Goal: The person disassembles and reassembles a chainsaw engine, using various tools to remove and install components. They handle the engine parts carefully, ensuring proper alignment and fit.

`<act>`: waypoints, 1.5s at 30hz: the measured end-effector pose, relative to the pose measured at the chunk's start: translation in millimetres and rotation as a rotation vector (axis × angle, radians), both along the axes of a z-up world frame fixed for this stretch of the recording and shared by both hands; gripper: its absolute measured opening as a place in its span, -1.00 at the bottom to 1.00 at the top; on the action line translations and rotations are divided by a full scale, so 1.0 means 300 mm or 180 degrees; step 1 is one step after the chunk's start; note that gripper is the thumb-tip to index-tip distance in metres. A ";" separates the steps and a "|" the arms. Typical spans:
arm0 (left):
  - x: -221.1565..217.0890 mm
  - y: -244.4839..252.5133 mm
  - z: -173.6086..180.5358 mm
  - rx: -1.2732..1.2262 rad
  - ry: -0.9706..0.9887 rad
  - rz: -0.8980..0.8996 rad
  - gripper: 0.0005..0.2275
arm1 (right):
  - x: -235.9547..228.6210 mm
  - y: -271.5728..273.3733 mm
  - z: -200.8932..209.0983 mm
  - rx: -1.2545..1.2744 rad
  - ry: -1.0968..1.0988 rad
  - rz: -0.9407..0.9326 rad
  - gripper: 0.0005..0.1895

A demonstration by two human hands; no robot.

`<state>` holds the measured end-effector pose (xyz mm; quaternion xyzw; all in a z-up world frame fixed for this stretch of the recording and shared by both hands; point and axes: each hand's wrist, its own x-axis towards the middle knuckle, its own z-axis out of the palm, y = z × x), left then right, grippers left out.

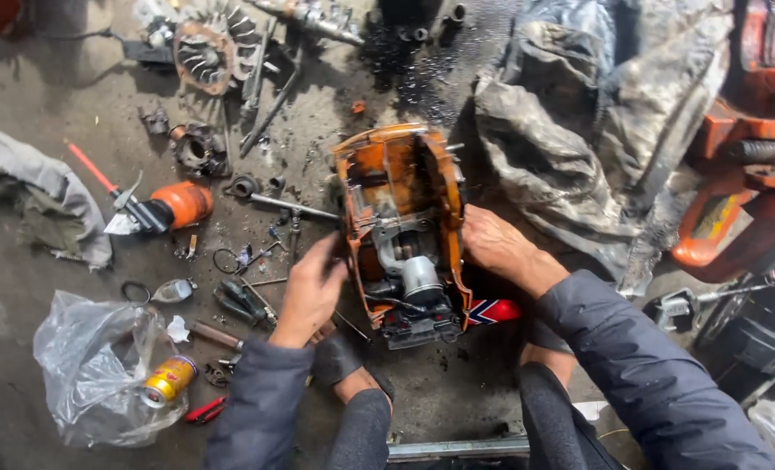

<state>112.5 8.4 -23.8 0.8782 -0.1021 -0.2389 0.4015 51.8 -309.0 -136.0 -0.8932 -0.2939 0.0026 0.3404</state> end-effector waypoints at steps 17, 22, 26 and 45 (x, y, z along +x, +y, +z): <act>0.116 -0.007 -0.136 -0.0263 -0.0865 -0.1487 -0.75 | -0.180 -0.044 -0.403 0.1326 0.2203 -0.0964 -0.77; 0.121 -0.005 -0.160 -0.0351 -0.0780 -0.1420 -0.75 | -0.173 -0.049 -0.414 0.1779 0.2469 -0.1071 -0.68; 0.128 0.015 -0.169 -0.0409 -0.0526 -0.1268 -0.76 | -0.207 -0.078 -0.512 0.2080 0.2566 -0.1056 -0.74; 0.009 -0.081 -0.025 -0.0731 0.0554 0.1108 -0.85 | -0.157 0.020 -0.238 0.2190 0.2481 -0.1293 -0.64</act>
